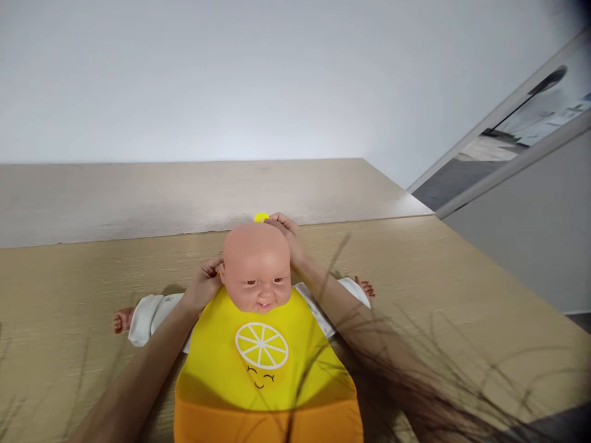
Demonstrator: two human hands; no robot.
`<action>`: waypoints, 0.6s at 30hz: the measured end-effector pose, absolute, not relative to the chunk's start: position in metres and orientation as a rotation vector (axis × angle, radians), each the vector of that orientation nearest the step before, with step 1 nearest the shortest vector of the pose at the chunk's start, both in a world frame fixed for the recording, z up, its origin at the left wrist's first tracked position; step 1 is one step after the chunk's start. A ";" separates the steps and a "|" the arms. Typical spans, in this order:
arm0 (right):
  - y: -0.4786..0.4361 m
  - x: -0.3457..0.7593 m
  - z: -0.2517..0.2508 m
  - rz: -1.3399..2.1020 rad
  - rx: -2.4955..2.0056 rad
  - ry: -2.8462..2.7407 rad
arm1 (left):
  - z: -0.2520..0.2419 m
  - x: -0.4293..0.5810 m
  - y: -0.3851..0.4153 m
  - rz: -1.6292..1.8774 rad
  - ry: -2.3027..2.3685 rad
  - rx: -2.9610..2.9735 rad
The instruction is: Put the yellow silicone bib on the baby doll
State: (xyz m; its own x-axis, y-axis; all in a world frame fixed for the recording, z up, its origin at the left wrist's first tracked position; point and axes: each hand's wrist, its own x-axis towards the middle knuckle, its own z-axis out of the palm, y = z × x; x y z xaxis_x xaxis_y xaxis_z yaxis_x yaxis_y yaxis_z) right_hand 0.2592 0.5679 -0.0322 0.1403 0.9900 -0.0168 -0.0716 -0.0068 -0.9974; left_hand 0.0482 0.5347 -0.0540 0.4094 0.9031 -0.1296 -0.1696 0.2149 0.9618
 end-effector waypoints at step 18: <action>0.574 0.262 -0.049 1.024 -1.293 -1.087 | -0.060 0.048 0.538 0.980 1.109 1.423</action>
State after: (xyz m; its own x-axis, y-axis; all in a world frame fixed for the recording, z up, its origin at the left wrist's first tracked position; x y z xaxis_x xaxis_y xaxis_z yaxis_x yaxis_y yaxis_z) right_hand 0.2620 0.5739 -0.0491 0.2038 0.9785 0.0327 0.0256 0.0281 -0.9993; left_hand 0.0475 0.5382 -0.0598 0.2394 0.9709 0.0056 0.1248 -0.0364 0.9915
